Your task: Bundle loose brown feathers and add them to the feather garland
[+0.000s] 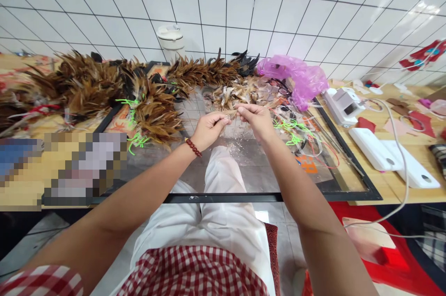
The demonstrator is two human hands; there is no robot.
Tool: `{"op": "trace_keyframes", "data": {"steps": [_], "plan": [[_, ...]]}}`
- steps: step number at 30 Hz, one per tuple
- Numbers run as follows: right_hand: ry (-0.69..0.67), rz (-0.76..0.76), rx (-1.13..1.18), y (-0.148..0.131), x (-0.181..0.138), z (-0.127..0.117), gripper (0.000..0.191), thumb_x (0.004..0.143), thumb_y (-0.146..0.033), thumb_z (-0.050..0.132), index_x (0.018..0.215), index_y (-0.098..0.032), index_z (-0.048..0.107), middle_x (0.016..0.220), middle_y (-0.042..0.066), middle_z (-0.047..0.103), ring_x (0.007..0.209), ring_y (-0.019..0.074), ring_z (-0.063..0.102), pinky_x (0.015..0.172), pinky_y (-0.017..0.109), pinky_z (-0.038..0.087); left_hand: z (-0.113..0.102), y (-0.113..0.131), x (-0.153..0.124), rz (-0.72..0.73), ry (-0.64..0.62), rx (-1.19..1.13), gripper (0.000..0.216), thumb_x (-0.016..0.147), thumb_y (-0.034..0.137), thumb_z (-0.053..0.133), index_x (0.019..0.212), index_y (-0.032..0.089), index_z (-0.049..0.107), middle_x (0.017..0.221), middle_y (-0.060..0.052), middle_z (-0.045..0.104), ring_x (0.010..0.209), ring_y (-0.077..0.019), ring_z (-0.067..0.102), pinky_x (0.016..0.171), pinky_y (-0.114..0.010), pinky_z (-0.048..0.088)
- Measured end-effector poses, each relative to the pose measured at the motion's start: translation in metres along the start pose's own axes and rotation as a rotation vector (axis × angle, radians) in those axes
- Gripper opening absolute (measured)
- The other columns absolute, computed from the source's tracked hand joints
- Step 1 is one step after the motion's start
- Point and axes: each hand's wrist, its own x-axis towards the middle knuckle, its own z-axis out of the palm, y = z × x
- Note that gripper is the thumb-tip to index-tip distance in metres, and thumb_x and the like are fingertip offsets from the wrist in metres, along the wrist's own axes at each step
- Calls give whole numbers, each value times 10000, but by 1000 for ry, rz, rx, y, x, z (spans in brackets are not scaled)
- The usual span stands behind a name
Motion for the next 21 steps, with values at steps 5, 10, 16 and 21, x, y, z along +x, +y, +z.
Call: {"op": "trace_keyframes", "data": {"steps": [5, 10, 16, 21], "plan": [[-27, 209, 90, -2, -1, -2, 359, 520, -349, 870, 808, -179, 740, 637, -9, 659, 574, 90, 569, 571, 243, 484, 0, 3, 0, -28, 18, -26, 144, 770, 157, 645, 653, 209, 712, 752, -28, 679, 769, -160, 590, 788, -273, 437], [-70, 258, 84, 1, 1, -3, 386, 465, -359, 886, 742, -169, 695, 625, -6, 650, 554, 92, 565, 538, 236, 467, 1, 0, 1, -60, 18, -58, 121, 759, 167, 663, 658, 211, 714, 754, -28, 676, 771, -162, 586, 823, -282, 438], [41, -134, -362, 1, 1, -6, 177, 719, -364, 687, 720, -197, 630, 589, -19, 593, 561, 121, 531, 597, 274, 444, -1, 2, 1, 57, 185, 50, 109, 770, 187, 651, 680, 216, 704, 1041, -66, 674, 1045, -216, 571, 1004, -356, 389], [-31, -469, -881, -6, -7, -1, 139, 843, -243, 527, 786, -207, 648, 753, 38, 663, 739, 185, 603, 756, 327, 459, -3, 15, 1, 55, 295, 204, 101, 774, 217, 674, 681, 240, 704, 1086, -47, 700, 1217, -274, 446, 1123, -466, 202]]}}
